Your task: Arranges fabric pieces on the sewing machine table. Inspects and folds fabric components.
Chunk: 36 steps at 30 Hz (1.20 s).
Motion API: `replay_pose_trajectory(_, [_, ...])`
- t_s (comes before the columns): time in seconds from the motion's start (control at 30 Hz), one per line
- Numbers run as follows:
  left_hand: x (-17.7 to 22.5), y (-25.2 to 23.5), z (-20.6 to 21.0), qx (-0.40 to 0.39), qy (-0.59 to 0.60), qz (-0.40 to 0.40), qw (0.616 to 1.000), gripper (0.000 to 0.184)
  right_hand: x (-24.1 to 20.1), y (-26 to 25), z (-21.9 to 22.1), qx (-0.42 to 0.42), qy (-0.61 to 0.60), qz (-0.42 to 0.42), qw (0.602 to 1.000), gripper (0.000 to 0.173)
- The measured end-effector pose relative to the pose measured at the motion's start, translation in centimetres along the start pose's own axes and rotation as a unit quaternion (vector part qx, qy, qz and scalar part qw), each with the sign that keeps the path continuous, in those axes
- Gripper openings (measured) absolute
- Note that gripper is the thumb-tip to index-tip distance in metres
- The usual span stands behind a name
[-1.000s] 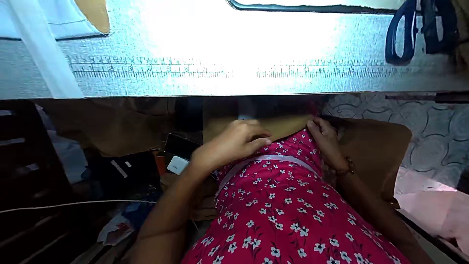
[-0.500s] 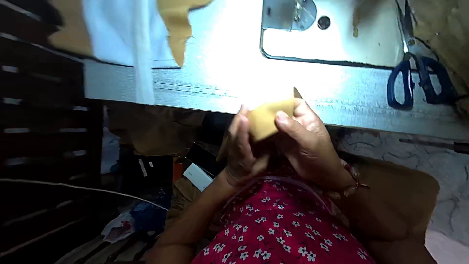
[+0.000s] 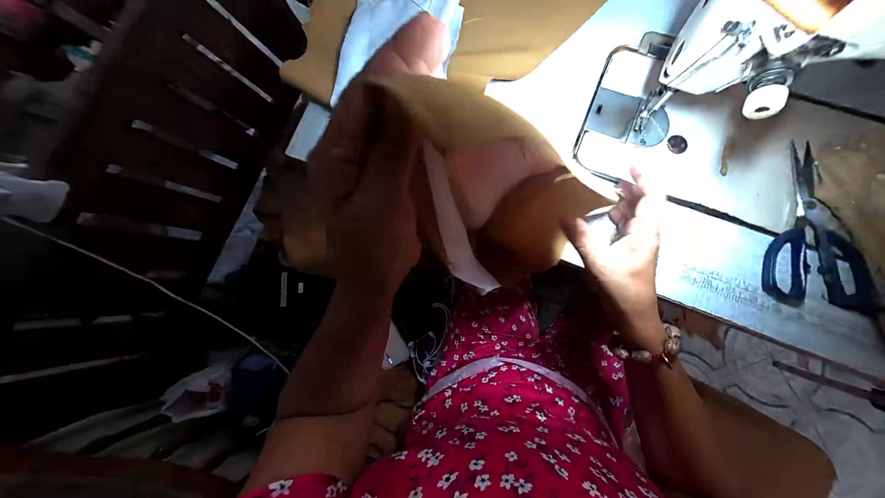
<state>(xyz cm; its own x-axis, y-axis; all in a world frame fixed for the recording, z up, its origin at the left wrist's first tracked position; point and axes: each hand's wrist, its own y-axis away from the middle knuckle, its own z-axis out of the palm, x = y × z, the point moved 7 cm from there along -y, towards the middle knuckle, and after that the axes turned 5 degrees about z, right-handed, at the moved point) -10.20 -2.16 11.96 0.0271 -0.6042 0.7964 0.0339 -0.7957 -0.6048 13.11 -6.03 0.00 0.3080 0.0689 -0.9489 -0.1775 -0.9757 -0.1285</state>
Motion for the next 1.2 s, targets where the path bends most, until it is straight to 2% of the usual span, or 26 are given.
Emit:
replay_pose_trajectory(0.03, [0.4, -0.1, -0.4, 0.006, 0.002, -0.001, 1.0, 0.03, 0.5, 0.1, 0.2, -0.028, 0.019, 0.014, 0.999, 0.076])
replay_pose_trajectory(0.07, [0.1, 0.0, -1.5, 0.011, 0.005, 0.01, 1.0, 0.031, 0.6, 0.2, 0.3, -0.045, 0.027, 0.018, 0.998, 0.061])
replay_pose_trajectory(0.13, [-3.4, 0.6, -6.3, -0.035, 0.043, 0.113, 0.992, 0.034, 0.2, 0.1, -0.3, -0.076, 0.021, 0.024, 0.997, 0.017])
replay_pose_trajectory(0.17, [-5.1, 0.9, -8.8, -0.052, 0.032, 0.153, 0.986, 0.033, -0.3, 0.0, -0.6, -0.112, -0.043, 0.041, 0.992, 0.008])
replay_pose_trajectory(0.23, [-5.3, 0.7, -10.7, -0.038, -0.023, 0.158, 0.986, 0.03, -1.3, -0.1, -1.6, -0.141, -0.214, 0.05, 0.965, 0.02])
replay_pose_trajectory(0.27, [-3.9, 0.4, -9.6, -0.002, -0.05, 0.119, 0.992, 0.028, -1.5, -0.1, -2.0, -0.108, -0.272, 0.041, 0.955, 0.02])
replay_pose_trajectory(0.3, [-1.9, 0.2, -7.4, 0.072, -0.075, 0.058, 0.993, 0.027, -1.8, 0.1, -2.1, -0.059, -0.305, 0.031, 0.95, 0.021])
replay_pose_trajectory(0.33, [-0.5, 0.4, -5.3, 0.102, -0.099, 0.017, 0.99, 0.03, -2.1, 0.4, -1.9, -0.019, -0.318, 0.025, 0.948, 0.022])
replay_pose_trajectory(0.37, [0.2, 1.1, -3.5, 0.095, -0.121, 0.006, 0.988, 0.036, -2.5, 0.8, -1.4, 0.015, -0.325, 0.024, 0.945, 0.022])
replay_pose_trajectory(0.47, [-0.2, 4.9, 1.5, 0.002, -0.18, 0.048, 0.982, 0.043, -4.0, 2.6, 0.5, 0.061, -0.365, 0.036, 0.928, 0.02])
replay_pose_trajectory(0.57, [-2.2, 8.7, 6.2, -0.057, -0.187, 0.053, 0.979, 0.048, -4.8, 4.5, 2.9, 0.023, -0.394, 0.087, 0.915, 0.019])
replay_pose_trajectory(0.6, [-2.8, 10.0, 7.7, -0.096, -0.183, 0.042, 0.978, 0.054, -5.0, 4.9, 3.6, -0.006, -0.399, 0.106, 0.911, 0.028])
replay_pose_trajectory(0.67, [-3.8, 11.7, 9.6, -0.166, -0.166, 0.021, 0.972, 0.068, -4.7, 5.3, 4.0, -0.023, -0.411, 0.163, 0.897, 0.062])
replay_pose_trajectory(0.7, [-4.2, 12.1, 9.8, -0.179, -0.145, 0.01, 0.973, 0.075, -4.3, 5.3, 3.9, -0.025, -0.42, 0.183, 0.889, 0.067])
replay_pose_trajectory(0.73, [-4.4, 12.3, 9.6, -0.18, -0.112, 0.002, 0.977, 0.078, -3.8, 5.2, 3.8, -0.017, -0.435, 0.2, 0.878, 0.053])
replay_pose_trajectory(0.77, [-4.3, 12.2, 9.4, -0.182, -0.079, 0.006, 0.98, 0.073, -3.3, 4.8, 3.7, -0.015, -0.438, 0.204, 0.876, 0.031])
replay_pose_trajectory(0.8, [-4.0, 11.8, 8.9, -0.181, -0.055, 0.02, 0.982, 0.065, -3.1, 4.3, 3.5, -0.028, -0.408, 0.185, 0.894, 0.015])
replay_pose_trajectory(0.83, [-3.9, 11.2, 8.2, -0.168, -0.042, 0.041, 0.984, 0.06, -3.5, 3.7, 3.2, -0.058, -0.346, 0.138, 0.926, 0.007])
replay_pose_trajectory(0.87, [-4.1, 10.6, 7.1, -0.16, -0.043, 0.062, 0.984, 0.059, -4.3, 3.2, 2.8, -0.098, -0.266, 0.066, 0.957, 0.009])
replay_pose_trajectory(0.9, [-4.5, 10.3, 5.7, -0.168, -0.045, 0.068, 0.983, 0.066, -5.4, 2.8, 2.7, -0.142, -0.204, -0.012, 0.969, 0.014])
replay_pose_trajectory(0.97, [-6.2, 11.0, 2.4, -0.199, -0.043, 0.011, 0.979, 0.077, -7.6, 2.6, 2.7, -0.215, -0.167, -0.109, 0.956, 0.018])
replay_pose_trajectory(1.03, [-7.6, 12.9, -0.6, -0.218, -0.053, -0.093, 0.97, 0.056, -9.4, 2.1, 2.9, -0.264, -0.229, -0.113, 0.93, 0.02])
replay_pose_trajectory(1.1, [-9.3, 15.4, -2.8, -0.291, -0.121, -0.188, 0.93, 0.044, -9.7, 1.0, 3.2, -0.266, -0.332, -0.022, 0.905, 0.016])
replay_pose_trajectory(1.13, [-10.6, 16.6, -3.8, -0.334, -0.147, -0.257, 0.895, 0.041, -9.1, 0.5, 3.7, -0.255, -0.393, 0.069, 0.881, 0.013])
replay_pose_trajectory(1.17, [-11.9, 17.7, -5.2, -0.344, -0.157, -0.338, 0.862, 0.034, -8.2, 0.2, 4.1, -0.228, -0.451, 0.168, 0.846, 0.014])
replay_pose_trajectory(1.2, [-12.8, 18.0, -7.0, -0.298, -0.145, -0.434, 0.838, 0.026, -7.3, -0.1, 4.4, -0.189, -0.5, 0.249, 0.808, 0.014])
